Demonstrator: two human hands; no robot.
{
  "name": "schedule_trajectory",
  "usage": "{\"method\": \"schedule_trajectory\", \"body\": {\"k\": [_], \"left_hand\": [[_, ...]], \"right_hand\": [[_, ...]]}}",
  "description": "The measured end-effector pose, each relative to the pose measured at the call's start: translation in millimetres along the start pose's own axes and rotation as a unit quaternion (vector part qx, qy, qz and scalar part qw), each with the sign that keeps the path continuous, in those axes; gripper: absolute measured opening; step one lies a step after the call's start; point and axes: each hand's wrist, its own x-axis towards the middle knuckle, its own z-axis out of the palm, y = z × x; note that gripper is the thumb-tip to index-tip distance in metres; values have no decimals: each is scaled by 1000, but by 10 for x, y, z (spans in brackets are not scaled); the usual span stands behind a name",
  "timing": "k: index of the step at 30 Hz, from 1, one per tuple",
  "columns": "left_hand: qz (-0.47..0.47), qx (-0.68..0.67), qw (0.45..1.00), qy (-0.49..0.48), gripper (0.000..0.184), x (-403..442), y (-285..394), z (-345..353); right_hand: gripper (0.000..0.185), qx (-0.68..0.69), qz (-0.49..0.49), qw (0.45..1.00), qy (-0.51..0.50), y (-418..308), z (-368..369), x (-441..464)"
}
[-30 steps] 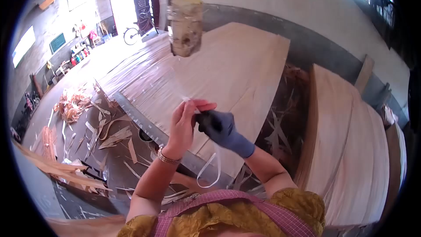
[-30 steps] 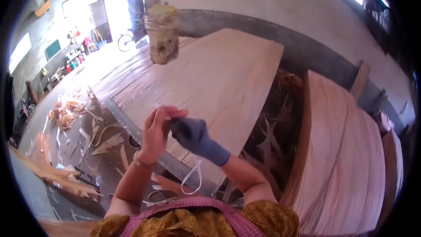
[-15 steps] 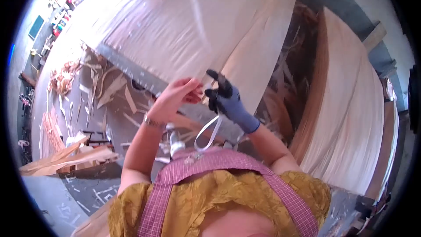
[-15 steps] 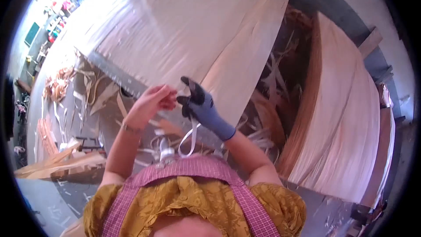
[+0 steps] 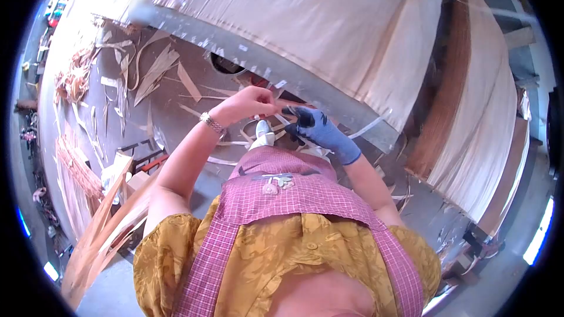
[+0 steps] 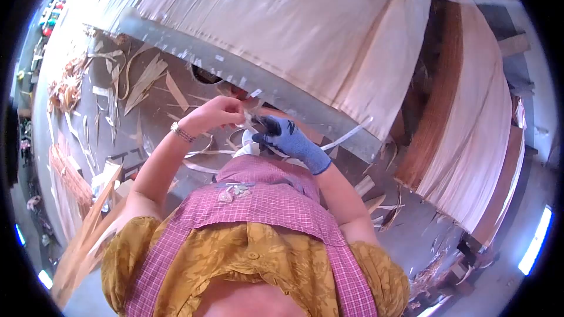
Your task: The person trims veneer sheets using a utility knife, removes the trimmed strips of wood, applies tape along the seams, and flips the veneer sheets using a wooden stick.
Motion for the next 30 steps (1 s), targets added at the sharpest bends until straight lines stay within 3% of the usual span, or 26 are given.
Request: {"method": "schedule_trajectory", "body": {"k": [2, 5, 6, 10, 13, 14, 15, 16, 17, 18, 21, 22, 26, 30], "left_hand": [[0, -77, 995, 55, 17, -51, -353, -329], [0, -81, 978, 191, 12, 172, -1069, -815], [3, -53, 969, 240, 13, 316, -1328, -979], [-47, 59, 916, 395, 29, 937, -2009, -1602], [-12, 78, 906, 415, 32, 1263, -2234, -1807], [-67, 111, 899, 418, 33, 1311, -2236, -1847], [-110, 152, 890, 417, 34, 1325, -2149, -1859], [-152, 194, 877, 413, 34, 1330, -2014, -1859], [-195, 235, 860, 409, 34, 1335, -1909, -1856], [-205, 268, 850, 405, 33, 1322, -1868, -1843], [-228, 297, 826, 421, 33, 1305, -1817, -1789], [-188, 303, 823, 442, 31, 1337, -1930, -1794], [-176, 308, 815, 458, 22, 1315, -1956, -1751], [-146, 371, 798, 452, 22, 1320, -2054, -1798]], "right_hand": [[41, -21, 16, 1000, -12, 262, 114, 202], [37, -118, -58, 987, 93, 880, 232, 663], [32, -218, -32, 968, 123, 1069, 242, 807], [30, -492, -156, 823, 239, 533, 610, 1072], [31, -425, -35, 890, 161, 550, 963, 1372], [32, -300, -77, 930, 199, 784, 1075, 1543], [33, -64, -144, 959, 234, 1187, 1187, 1848], [31, 24, -66, 963, 260, 1147, 1251, 1984], [29, 112, 12, 953, 281, 1089, 1309, 2116], [29, 276, -36, 911, 306, 1138, 1378, 2325], [23, 447, -89, 820, 346, 1258, 1425, 2812], [22, 480, -95, 793, 363, 1293, 1424, 2947], [29, 474, -109, 739, 467, 1339, 1536, 3239], [27, 434, -63, 793, 424, 1465, 1477, 3246]]}}
